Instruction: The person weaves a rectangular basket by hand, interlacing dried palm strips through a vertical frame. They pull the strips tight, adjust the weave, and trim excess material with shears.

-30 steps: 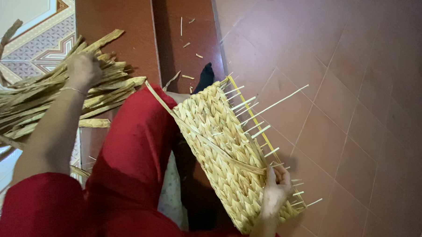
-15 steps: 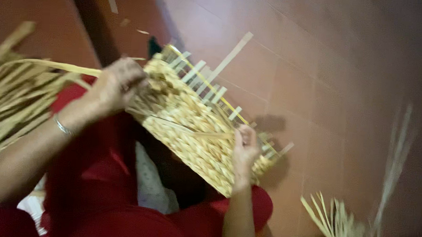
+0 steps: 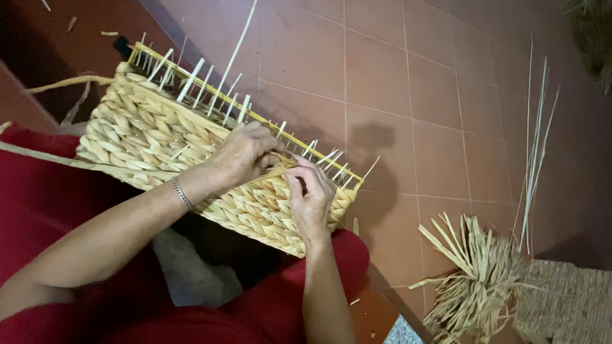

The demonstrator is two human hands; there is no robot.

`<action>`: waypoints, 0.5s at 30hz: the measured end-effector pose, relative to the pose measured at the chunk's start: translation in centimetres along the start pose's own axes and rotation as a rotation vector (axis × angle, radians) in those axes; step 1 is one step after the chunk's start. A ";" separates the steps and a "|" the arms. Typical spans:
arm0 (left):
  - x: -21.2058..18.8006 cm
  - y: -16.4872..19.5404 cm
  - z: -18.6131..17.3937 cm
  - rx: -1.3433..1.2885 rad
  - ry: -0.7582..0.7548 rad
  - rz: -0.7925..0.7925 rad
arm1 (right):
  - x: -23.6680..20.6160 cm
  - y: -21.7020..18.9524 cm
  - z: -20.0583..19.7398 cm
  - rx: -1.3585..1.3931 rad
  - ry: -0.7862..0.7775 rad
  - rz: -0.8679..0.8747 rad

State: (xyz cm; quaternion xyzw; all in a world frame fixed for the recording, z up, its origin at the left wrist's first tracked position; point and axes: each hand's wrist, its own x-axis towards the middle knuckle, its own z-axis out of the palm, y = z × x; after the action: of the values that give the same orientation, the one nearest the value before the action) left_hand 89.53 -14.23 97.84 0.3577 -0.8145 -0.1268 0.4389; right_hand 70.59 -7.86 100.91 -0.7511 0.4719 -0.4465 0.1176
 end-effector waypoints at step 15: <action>0.3 1.2 1.2 0.184 -0.093 -0.018 | 1.4 2.0 1.1 -0.009 -0.007 0.281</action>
State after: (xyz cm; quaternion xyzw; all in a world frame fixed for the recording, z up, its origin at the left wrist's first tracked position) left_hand 87.90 -13.70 98.01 0.3974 -0.8391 -0.0719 0.3645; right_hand 70.49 -10.32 99.82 -0.6799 0.5740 -0.4206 0.1771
